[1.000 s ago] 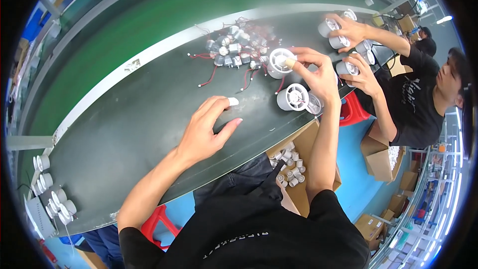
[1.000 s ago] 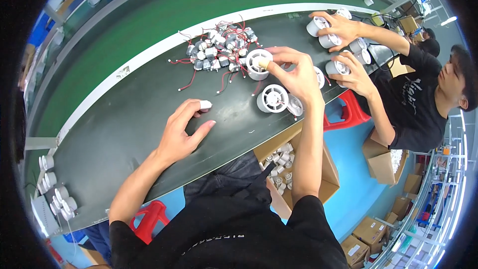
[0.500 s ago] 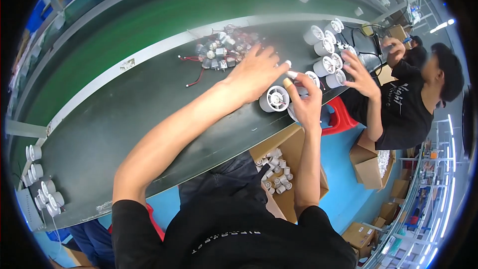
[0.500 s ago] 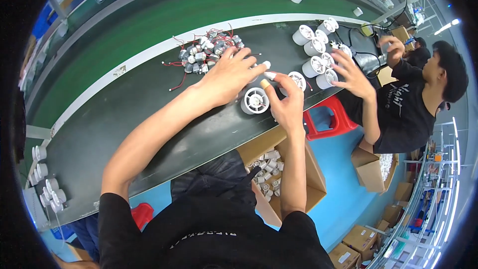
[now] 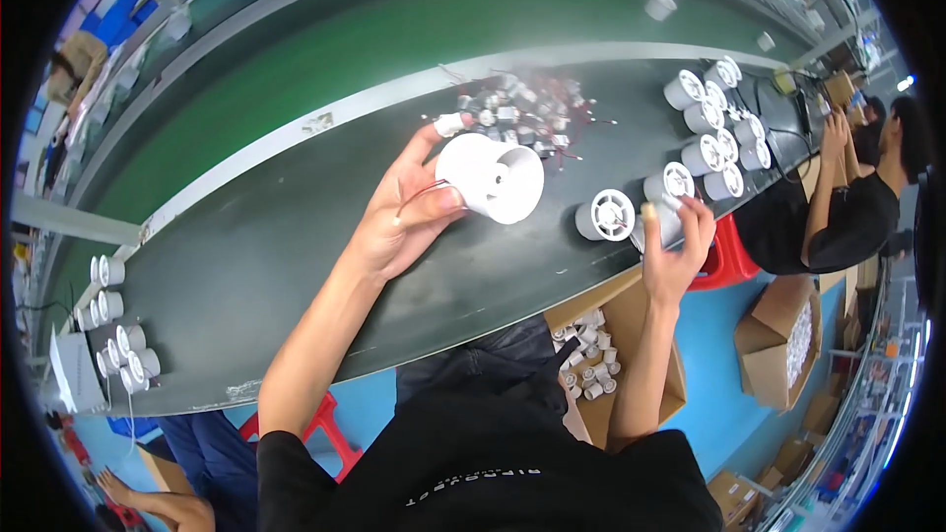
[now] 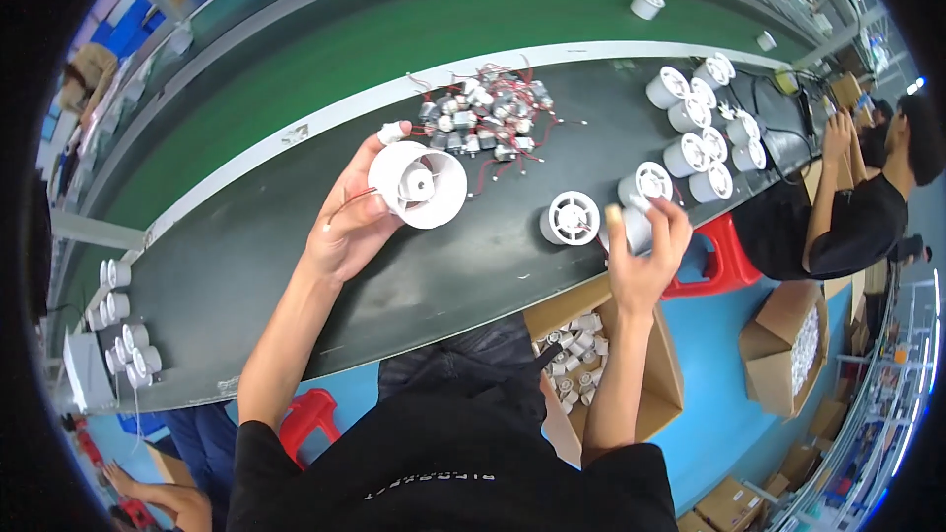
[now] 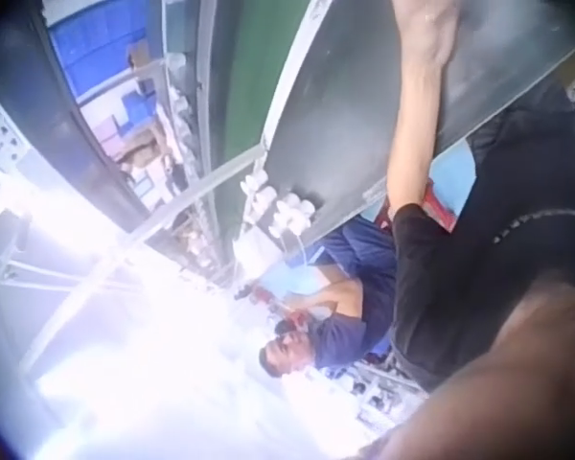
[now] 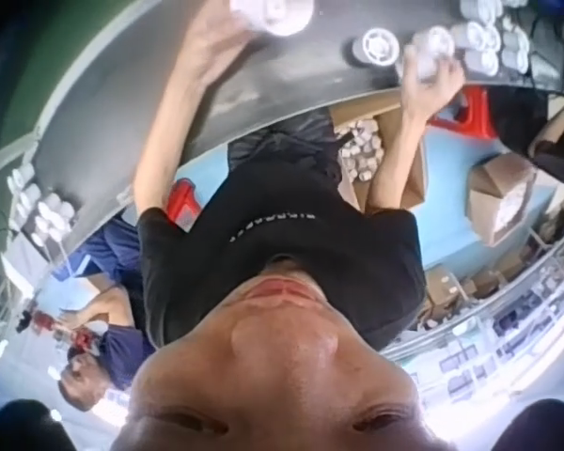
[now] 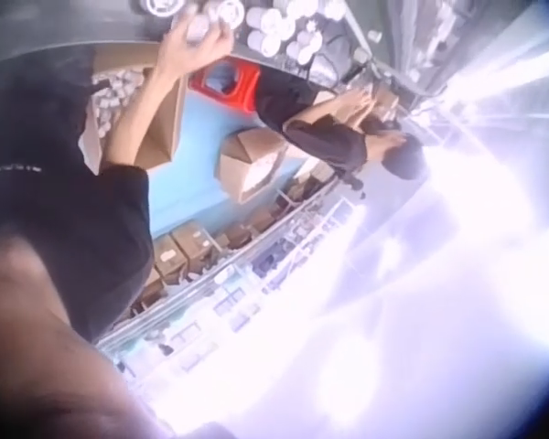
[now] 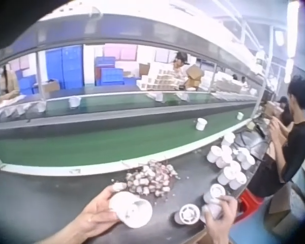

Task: The person assembles small white cylindrical electronic components by hand, inserting internal parts and managing wiring into a housing at an assembly line.

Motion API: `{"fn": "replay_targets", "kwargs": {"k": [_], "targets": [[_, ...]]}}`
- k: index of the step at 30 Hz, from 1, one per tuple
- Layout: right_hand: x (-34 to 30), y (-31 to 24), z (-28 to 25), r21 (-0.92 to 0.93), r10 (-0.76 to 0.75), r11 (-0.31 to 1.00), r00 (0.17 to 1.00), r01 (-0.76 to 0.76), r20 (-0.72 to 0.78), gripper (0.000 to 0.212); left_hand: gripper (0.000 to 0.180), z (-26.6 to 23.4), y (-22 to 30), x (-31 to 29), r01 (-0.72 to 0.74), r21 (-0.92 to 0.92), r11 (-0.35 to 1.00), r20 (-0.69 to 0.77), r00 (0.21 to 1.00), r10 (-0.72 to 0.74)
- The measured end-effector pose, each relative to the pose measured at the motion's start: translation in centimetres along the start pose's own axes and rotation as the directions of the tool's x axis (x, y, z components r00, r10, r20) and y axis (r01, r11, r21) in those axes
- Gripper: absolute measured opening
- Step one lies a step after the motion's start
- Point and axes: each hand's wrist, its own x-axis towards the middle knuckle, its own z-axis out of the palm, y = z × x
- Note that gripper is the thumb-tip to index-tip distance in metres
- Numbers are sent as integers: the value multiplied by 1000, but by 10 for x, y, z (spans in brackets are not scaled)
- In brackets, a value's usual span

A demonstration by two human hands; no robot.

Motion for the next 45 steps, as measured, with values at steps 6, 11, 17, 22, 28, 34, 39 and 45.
{"fn": "replay_targets", "kwargs": {"k": [6, 11, 17, 22, 28, 34, 39, 45], "targets": [[-17, 10, 6, 113, 175, 979, 984, -172, -14, 24, 92, -20, -2, -17, 6, 12, 1000, -47, 999, -6], [3, 11, 21, 489, 511, 744, 859, -455, 22, 32, 90, -16, -5, -18, 45, 69, 997, -68, 997, -40], [2, 12, 49, 167, 353, 928, 928, -332, -118, 28, 87, -21, -13, -24, 42, 205, 978, -101, 995, -22], [12, 11, 37, 49, 383, 924, 916, -380, -118, 42, 98, -18, -27, -22, -94, 482, 871, -70, 987, 145], [9, -61, 5, 468, 320, 817, 940, -336, 117, 29, 108, -15, -35, -27, -235, 759, 607, 87, 961, 263], [-1, -126, 24, 666, -292, 617, 663, -420, 689, 60, 116, -7, -27, -33, -99, 410, 907, -8, 994, 112], [-13, -123, 41, 513, -48, 799, 817, -314, 575, 59, 83, -27, -28, -32, -138, 701, 699, -74, 962, 264], [-17, -125, 49, 453, 10, 854, 880, -255, 476, 55, 57, -18, -28, -35, -63, 851, 521, -75, 968, 240]]}}
